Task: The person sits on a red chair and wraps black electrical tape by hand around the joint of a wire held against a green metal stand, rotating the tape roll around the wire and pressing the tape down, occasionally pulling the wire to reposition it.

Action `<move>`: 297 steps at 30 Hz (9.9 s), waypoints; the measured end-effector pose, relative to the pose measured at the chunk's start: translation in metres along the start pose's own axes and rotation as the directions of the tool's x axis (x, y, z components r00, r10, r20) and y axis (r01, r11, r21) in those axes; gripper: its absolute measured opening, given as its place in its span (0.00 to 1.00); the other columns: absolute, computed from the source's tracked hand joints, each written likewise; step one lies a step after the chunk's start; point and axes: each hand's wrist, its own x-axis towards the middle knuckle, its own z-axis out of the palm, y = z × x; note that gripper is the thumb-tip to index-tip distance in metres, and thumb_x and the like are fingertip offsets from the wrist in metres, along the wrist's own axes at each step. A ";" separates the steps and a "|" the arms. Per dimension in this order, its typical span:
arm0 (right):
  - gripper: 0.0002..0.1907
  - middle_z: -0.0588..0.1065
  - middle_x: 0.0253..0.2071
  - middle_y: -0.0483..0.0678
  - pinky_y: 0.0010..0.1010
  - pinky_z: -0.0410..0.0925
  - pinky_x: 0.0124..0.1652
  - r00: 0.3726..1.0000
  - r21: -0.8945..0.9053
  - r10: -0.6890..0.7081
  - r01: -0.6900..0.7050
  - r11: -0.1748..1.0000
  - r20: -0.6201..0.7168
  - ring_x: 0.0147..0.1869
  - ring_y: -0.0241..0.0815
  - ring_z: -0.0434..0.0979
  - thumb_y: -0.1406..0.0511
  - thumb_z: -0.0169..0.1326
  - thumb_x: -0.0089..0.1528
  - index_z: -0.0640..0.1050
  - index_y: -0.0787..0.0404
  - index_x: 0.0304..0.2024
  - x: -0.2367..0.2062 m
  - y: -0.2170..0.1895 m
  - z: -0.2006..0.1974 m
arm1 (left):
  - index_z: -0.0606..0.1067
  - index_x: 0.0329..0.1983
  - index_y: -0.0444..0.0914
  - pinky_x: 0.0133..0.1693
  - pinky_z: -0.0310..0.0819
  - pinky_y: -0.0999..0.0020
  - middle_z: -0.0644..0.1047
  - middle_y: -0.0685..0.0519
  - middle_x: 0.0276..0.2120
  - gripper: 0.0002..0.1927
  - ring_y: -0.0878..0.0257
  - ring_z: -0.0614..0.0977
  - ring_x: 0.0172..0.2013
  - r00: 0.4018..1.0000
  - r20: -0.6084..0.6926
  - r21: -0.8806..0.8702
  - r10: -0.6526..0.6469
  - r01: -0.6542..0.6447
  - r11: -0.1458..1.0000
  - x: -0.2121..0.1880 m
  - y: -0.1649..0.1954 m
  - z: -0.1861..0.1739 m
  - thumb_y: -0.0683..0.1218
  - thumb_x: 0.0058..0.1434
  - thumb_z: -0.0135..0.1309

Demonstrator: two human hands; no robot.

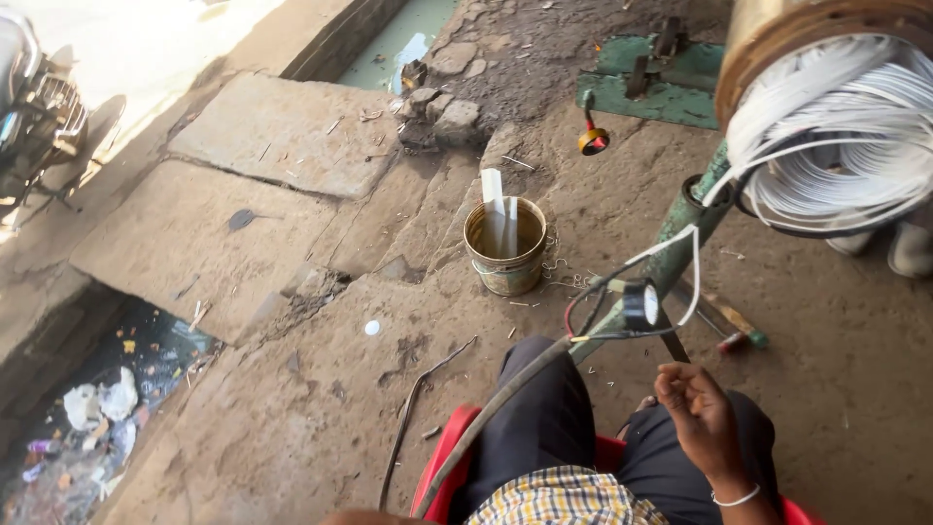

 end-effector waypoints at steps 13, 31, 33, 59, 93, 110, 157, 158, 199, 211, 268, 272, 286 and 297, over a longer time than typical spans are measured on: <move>0.15 0.79 0.31 0.44 0.29 0.76 0.37 0.973 -0.240 0.119 -0.070 0.968 0.197 0.35 0.35 0.80 0.58 0.60 0.60 0.81 0.60 0.45 -0.024 0.011 0.009 | 0.59 0.67 0.38 0.65 0.71 0.53 0.73 0.41 0.59 0.40 0.50 0.76 0.61 0.997 0.012 -0.065 0.074 -0.073 0.995 0.025 -0.009 0.003 0.52 0.58 0.68; 0.42 0.63 0.71 0.61 0.47 0.66 0.59 0.772 0.416 -0.512 0.352 0.838 0.377 0.68 0.54 0.69 0.50 0.53 0.65 0.56 0.58 0.75 -0.091 -0.057 0.036 | 0.48 0.82 0.35 0.64 0.70 0.56 0.71 0.36 0.62 0.61 0.49 0.76 0.61 0.533 -0.761 -0.524 0.369 -0.841 0.134 0.077 0.012 -0.002 0.54 0.55 0.73; 0.42 0.62 0.72 0.61 0.48 0.64 0.60 0.843 0.437 -0.493 0.369 0.820 0.214 0.69 0.55 0.67 0.48 0.49 0.64 0.55 0.56 0.75 -0.090 -0.061 0.038 | 0.46 0.78 0.41 0.63 0.69 0.50 0.69 0.39 0.62 0.61 0.48 0.75 0.61 0.535 -0.800 -0.556 0.271 -0.831 -0.005 0.094 0.010 0.000 0.51 0.51 0.74; 0.43 0.67 0.67 0.69 0.57 0.69 0.61 0.940 0.912 -0.132 -0.261 0.315 0.315 0.66 0.65 0.73 0.39 0.30 0.73 0.60 0.65 0.76 -0.049 -0.108 -0.018 | 0.63 0.70 0.34 0.56 0.80 0.62 0.79 0.42 0.55 0.33 0.54 0.83 0.54 0.623 -0.781 -0.368 -0.046 -0.400 0.840 0.191 0.001 0.050 0.42 0.63 0.59; 0.39 0.70 0.65 0.64 0.52 0.72 0.57 0.946 0.845 0.077 -0.317 0.430 0.316 0.60 0.60 0.76 0.43 0.34 0.72 0.62 0.64 0.73 -0.048 -0.084 -0.004 | 0.74 0.65 0.55 0.69 0.41 0.38 0.60 0.44 0.69 0.36 0.42 0.54 0.71 0.567 -0.787 0.398 0.243 0.166 0.902 0.193 -0.004 0.057 0.68 0.54 0.63; 0.38 0.69 0.65 0.66 0.51 0.72 0.59 0.940 0.866 0.036 -0.327 0.378 0.339 0.61 0.62 0.76 0.44 0.40 0.71 0.64 0.64 0.72 -0.049 -0.086 -0.003 | 0.78 0.51 0.45 0.53 0.80 0.59 0.79 0.50 0.50 0.16 0.55 0.82 0.49 0.580 -0.814 0.005 -0.024 0.047 0.999 0.169 -0.040 0.049 0.57 0.69 0.49; 0.23 0.65 0.49 0.57 0.40 0.70 0.49 0.389 0.073 -0.395 0.630 0.773 0.832 0.50 0.47 0.71 0.50 0.45 0.71 0.64 0.62 0.53 -0.132 -0.097 0.091 | 0.70 0.67 0.47 0.45 0.77 0.53 0.76 0.43 0.50 0.22 0.47 0.81 0.49 0.992 0.097 0.370 -0.084 0.042 0.928 0.045 0.012 0.001 0.51 0.71 0.45; 0.21 0.66 0.47 0.56 0.40 0.70 0.48 0.382 0.062 -0.388 0.642 0.764 0.839 0.48 0.46 0.71 0.51 0.46 0.72 0.65 0.62 0.51 -0.133 -0.088 0.085 | 0.71 0.67 0.47 0.45 0.77 0.53 0.76 0.44 0.49 0.22 0.47 0.81 0.49 0.992 0.094 0.374 -0.084 0.043 0.926 0.046 0.011 0.001 0.51 0.70 0.45; 0.29 0.73 0.52 0.47 0.33 0.70 0.59 0.697 -0.346 -0.567 0.713 0.610 0.439 0.60 0.41 0.75 0.58 0.72 0.50 0.80 0.59 0.52 0.043 -0.217 0.029 | 0.75 0.48 0.33 0.41 0.74 0.50 0.75 0.40 0.41 0.09 0.40 0.80 0.41 0.295 -0.899 0.290 0.325 -0.158 0.944 0.118 0.020 -0.079 0.41 0.68 0.51; 0.21 0.74 0.39 0.43 0.27 0.70 0.43 0.733 -0.259 -0.584 0.674 0.691 0.349 0.42 0.35 0.76 0.58 0.69 0.53 0.80 0.61 0.44 0.049 -0.217 0.029 | 0.74 0.46 0.33 0.40 0.72 0.49 0.72 0.39 0.39 0.08 0.39 0.78 0.39 0.140 -0.926 0.328 0.351 -0.161 0.931 0.126 0.028 -0.066 0.42 0.68 0.52; 0.19 0.73 0.59 0.46 0.33 0.72 0.61 0.713 0.217 -0.490 0.444 0.869 0.501 0.62 0.41 0.74 0.66 0.68 0.60 0.78 0.58 0.52 0.082 -0.173 0.031 | 0.75 0.49 0.33 0.42 0.73 0.54 0.75 0.43 0.36 0.10 0.47 0.78 0.38 0.075 -0.922 0.382 0.379 0.024 0.924 0.137 0.015 -0.066 0.42 0.68 0.52; 0.22 0.76 0.54 0.43 0.29 0.73 0.57 0.673 -0.027 -0.561 0.652 0.758 0.481 0.57 0.39 0.78 0.65 0.72 0.55 0.80 0.57 0.50 0.084 -0.178 0.020 | 0.75 0.47 0.34 0.44 0.73 0.53 0.76 0.44 0.37 0.08 0.46 0.78 0.40 0.046 -0.918 0.394 0.394 -0.006 0.919 0.136 0.018 -0.066 0.42 0.68 0.52; 0.17 0.73 0.55 0.47 0.31 0.70 0.60 0.824 0.317 -0.477 0.385 0.867 0.305 0.62 0.38 0.73 0.74 0.65 0.62 0.75 0.56 0.50 0.073 -0.186 0.049 | 0.75 0.49 0.35 0.43 0.73 0.53 0.75 0.44 0.36 0.09 0.46 0.79 0.39 0.039 -0.929 0.368 0.368 -0.013 0.930 0.140 0.020 -0.063 0.43 0.68 0.54; 0.27 0.75 0.48 0.44 0.29 0.72 0.56 0.811 0.132 -0.340 0.316 0.939 0.477 0.54 0.38 0.77 0.62 0.75 0.54 0.79 0.61 0.52 0.069 -0.199 0.022 | 0.76 0.48 0.34 0.41 0.74 0.50 0.76 0.42 0.35 0.09 0.43 0.79 0.37 0.016 -0.934 0.357 0.358 -0.046 0.933 0.132 0.025 -0.064 0.42 0.67 0.53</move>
